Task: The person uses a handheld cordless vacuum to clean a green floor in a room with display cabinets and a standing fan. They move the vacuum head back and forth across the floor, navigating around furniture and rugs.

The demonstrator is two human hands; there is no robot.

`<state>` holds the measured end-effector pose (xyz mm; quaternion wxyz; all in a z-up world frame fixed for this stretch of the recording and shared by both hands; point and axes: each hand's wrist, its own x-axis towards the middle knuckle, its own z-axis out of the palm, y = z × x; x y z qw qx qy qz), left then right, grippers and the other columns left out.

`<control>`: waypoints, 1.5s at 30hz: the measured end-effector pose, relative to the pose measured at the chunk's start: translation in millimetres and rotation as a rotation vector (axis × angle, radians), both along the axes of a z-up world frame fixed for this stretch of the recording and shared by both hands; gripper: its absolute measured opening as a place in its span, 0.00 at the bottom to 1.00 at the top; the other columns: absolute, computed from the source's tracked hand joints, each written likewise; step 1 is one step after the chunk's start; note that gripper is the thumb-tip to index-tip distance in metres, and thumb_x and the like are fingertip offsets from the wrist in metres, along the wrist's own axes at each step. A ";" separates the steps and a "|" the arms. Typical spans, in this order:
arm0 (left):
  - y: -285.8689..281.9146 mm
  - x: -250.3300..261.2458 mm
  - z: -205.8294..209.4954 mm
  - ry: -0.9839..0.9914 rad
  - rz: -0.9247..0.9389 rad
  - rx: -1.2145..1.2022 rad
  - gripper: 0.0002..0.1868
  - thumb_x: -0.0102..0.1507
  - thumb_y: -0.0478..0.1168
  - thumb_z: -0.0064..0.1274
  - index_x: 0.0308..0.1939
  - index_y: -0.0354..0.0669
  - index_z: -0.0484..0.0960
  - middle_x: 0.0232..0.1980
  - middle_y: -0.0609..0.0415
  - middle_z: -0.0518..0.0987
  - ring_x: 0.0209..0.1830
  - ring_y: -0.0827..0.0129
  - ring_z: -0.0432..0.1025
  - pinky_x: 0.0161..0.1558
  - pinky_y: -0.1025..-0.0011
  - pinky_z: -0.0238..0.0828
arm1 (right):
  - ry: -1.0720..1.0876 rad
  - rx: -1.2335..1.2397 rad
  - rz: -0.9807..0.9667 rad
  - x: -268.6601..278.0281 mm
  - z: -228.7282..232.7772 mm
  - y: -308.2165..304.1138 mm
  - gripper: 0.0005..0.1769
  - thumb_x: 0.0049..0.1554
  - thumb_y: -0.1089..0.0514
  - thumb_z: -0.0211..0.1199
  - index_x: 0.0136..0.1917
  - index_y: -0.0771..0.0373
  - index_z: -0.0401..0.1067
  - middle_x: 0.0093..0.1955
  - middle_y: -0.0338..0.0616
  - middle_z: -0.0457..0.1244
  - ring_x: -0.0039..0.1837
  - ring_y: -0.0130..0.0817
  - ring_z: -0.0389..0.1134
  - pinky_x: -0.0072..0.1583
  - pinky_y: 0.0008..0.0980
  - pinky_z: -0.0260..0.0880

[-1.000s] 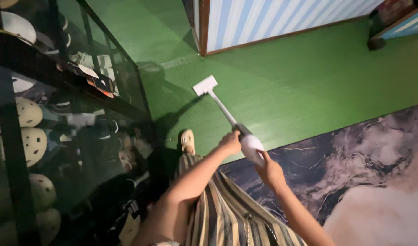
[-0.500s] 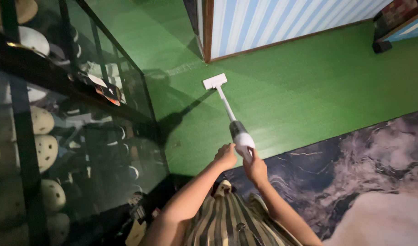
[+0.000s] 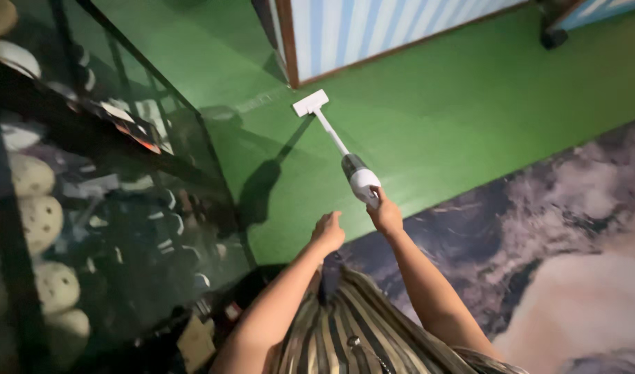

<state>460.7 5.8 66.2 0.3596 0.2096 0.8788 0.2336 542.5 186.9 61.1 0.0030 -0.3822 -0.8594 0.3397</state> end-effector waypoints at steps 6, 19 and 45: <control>41.7 121.7 12.8 -0.044 -0.108 0.008 0.27 0.64 0.38 0.45 0.68 0.49 0.70 0.70 0.44 0.70 0.70 0.47 0.65 0.66 0.52 0.65 | -0.050 -0.024 -0.037 184.1 58.3 -4.2 0.34 0.53 0.52 0.67 0.71 0.40 0.64 0.51 0.58 0.71 0.55 0.61 0.72 0.54 0.51 0.71; 77.8 299.2 -27.2 -0.115 -0.321 0.254 0.27 0.60 0.34 0.48 0.65 0.43 0.72 0.64 0.31 0.72 0.66 0.39 0.67 0.66 0.54 0.64 | -0.137 -0.115 -0.204 371.7 114.6 -87.1 0.33 0.52 0.53 0.67 0.71 0.39 0.65 0.43 0.60 0.71 0.49 0.57 0.75 0.52 0.47 0.73; 40.0 31.6 385.6 -0.227 -0.427 1.773 0.19 0.72 0.34 0.43 0.67 0.33 0.71 0.67 0.44 0.74 0.70 0.61 0.70 0.75 0.63 0.64 | 0.093 0.204 -0.080 -49.1 -62.3 123.8 0.31 0.53 0.52 0.65 0.70 0.45 0.65 0.46 0.59 0.70 0.47 0.61 0.72 0.49 0.55 0.71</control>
